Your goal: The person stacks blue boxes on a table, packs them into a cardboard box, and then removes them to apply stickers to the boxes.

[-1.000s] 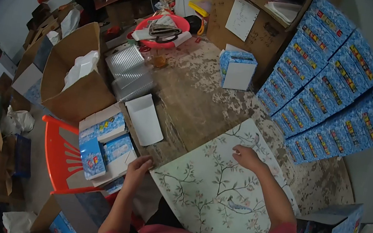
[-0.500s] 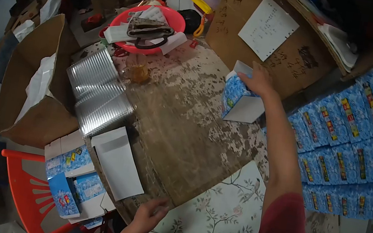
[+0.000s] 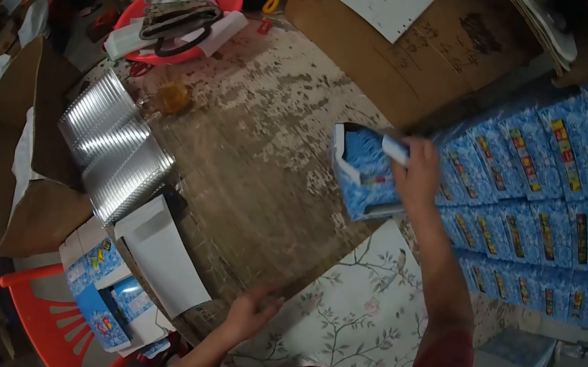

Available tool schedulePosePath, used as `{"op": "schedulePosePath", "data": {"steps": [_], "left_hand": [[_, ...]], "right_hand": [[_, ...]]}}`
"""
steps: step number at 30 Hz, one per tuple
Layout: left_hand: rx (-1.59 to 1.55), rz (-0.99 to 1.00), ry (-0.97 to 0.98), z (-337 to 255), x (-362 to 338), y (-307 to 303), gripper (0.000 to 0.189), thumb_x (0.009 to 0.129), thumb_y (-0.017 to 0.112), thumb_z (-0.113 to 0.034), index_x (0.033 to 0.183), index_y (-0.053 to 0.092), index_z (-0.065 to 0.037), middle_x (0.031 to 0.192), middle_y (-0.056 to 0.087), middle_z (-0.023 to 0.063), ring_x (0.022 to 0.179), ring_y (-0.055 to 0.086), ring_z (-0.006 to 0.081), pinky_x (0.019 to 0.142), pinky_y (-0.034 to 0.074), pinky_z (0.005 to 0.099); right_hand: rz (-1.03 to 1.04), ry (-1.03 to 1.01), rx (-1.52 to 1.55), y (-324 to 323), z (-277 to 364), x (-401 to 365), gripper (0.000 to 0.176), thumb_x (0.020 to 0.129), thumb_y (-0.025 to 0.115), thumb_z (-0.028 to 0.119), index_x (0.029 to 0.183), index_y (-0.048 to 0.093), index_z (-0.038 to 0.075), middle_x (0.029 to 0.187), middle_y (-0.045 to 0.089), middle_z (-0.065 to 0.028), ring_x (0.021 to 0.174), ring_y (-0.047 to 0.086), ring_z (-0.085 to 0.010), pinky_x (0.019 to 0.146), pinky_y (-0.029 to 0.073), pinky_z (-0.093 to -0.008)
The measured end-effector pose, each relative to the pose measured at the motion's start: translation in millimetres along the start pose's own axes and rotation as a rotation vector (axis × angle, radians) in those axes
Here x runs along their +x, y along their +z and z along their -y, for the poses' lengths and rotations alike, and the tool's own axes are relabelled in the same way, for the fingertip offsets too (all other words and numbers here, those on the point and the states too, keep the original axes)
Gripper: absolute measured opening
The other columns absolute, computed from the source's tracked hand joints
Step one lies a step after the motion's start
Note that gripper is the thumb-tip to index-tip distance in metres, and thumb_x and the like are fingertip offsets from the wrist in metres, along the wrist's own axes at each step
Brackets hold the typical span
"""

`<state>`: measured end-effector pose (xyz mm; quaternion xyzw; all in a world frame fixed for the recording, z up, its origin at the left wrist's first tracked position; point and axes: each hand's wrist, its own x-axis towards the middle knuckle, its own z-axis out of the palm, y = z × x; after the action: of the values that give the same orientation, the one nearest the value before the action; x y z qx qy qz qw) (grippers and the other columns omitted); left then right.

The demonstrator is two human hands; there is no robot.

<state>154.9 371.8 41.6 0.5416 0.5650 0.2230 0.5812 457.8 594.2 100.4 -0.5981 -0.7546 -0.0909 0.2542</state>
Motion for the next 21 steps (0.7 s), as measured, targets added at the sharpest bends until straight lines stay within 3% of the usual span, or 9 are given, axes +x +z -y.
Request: {"op": "schedulePosePath", "data": {"steps": [3, 5, 6, 9, 14, 16, 18, 21], "left_hand": [[-0.053, 0.008, 0.045, 6.8, 18.2, 16.8, 0.042, 0.084, 0.061, -0.027, 0.118, 0.053, -0.004, 0.102, 0.062, 0.0162, 0.095, 0.061, 0.022, 0.076, 0.047, 0.0317], [-0.189, 0.018, 0.024, 20.3, 36.8, 32.9, 0.051, 0.085, 0.06, -0.029, 0.126, 0.046, -0.003, 0.111, 0.059, 0.0172, 0.103, 0.057, 0.0221, 0.082, 0.045, 0.0324], [-0.224, 0.021, 0.045, 17.2, 46.5, 39.7, 0.057, 0.086, 0.06, -0.03, 0.13, 0.039, -0.002, 0.119, 0.053, 0.0189, 0.109, 0.053, 0.024, 0.086, 0.044, 0.0332], [-0.349, 0.067, 0.052, -2.0, 67.0, 60.7, 0.072, 0.087, 0.058, -0.032, 0.139, 0.021, 0.0, 0.138, 0.032, 0.0223, 0.121, 0.041, 0.03, 0.095, 0.039, 0.0356], [-0.3, 0.043, 0.058, 2.6, 67.7, 92.7, 0.073, 0.086, 0.059, -0.031, 0.139, 0.018, 0.0, 0.139, 0.03, 0.0223, 0.123, 0.039, 0.0306, 0.096, 0.038, 0.0371], [-0.346, 0.064, 0.038, 14.0, 55.8, 100.0, 0.073, 0.086, 0.059, -0.03, 0.139, 0.02, 0.0, 0.138, 0.031, 0.0211, 0.122, 0.04, 0.0302, 0.096, 0.038, 0.0376], [-0.398, 0.215, 0.19, 25.5, 39.4, 107.7, 0.066, 0.086, 0.06, -0.024, 0.136, 0.025, 0.0, 0.135, 0.036, 0.0182, 0.119, 0.043, 0.0294, 0.095, 0.039, 0.0365], [-0.168, 0.302, 0.06, 34.6, -7.3, 117.5, 0.058, 0.087, 0.059, -0.018, 0.134, 0.03, -0.002, 0.132, 0.041, 0.0159, 0.114, 0.047, 0.0273, 0.094, 0.039, 0.0341]], "right_hand": [[0.077, -0.021, 0.033, -16.2, 16.1, -87.5, 0.042, 0.063, 0.064, 0.004, 0.104, 0.053, 0.005, 0.101, 0.052, -0.0128, 0.094, 0.051, -0.032, 0.078, 0.04, -0.0411], [0.152, -0.001, -0.002, -17.0, 16.9, -136.2, 0.043, 0.064, 0.064, 0.003, 0.106, 0.053, 0.006, 0.102, 0.052, -0.0124, 0.095, 0.05, -0.0308, 0.079, 0.04, -0.0403], [0.207, -0.031, -0.036, -15.1, 16.7, -156.2, 0.045, 0.064, 0.064, 0.003, 0.107, 0.053, 0.006, 0.104, 0.051, -0.0119, 0.096, 0.05, -0.0297, 0.08, 0.039, -0.0396], [0.085, 0.018, 0.019, -9.9, 16.7, -183.3, 0.035, 0.066, 0.06, 0.001, 0.1, 0.058, 0.007, 0.095, 0.054, -0.0063, 0.091, 0.05, -0.0243, 0.076, 0.041, -0.0365], [-0.025, 0.021, 0.0, -53.4, 47.6, -195.6, 0.025, 0.068, 0.059, 0.004, 0.092, 0.06, 0.007, 0.086, 0.055, -0.0022, 0.085, 0.051, -0.0215, 0.072, 0.041, -0.0351], [0.122, -0.027, -0.001, -76.7, 62.7, -217.6, 0.019, 0.072, 0.06, 0.006, 0.091, 0.062, 0.009, 0.087, 0.057, -0.0027, 0.085, 0.053, -0.0203, 0.072, 0.043, -0.0338], [0.217, -0.035, 0.01, -108.2, 83.9, -243.4, 0.019, 0.071, 0.06, 0.006, 0.089, 0.062, 0.009, 0.086, 0.056, -0.0028, 0.085, 0.053, -0.0203, 0.072, 0.043, -0.0334], [0.373, -0.087, 0.066, -156.6, 117.7, -265.7, 0.015, 0.068, 0.059, 0.007, 0.083, 0.059, 0.009, 0.084, 0.054, -0.0027, 0.084, 0.052, -0.02, 0.072, 0.042, -0.0333]]}}
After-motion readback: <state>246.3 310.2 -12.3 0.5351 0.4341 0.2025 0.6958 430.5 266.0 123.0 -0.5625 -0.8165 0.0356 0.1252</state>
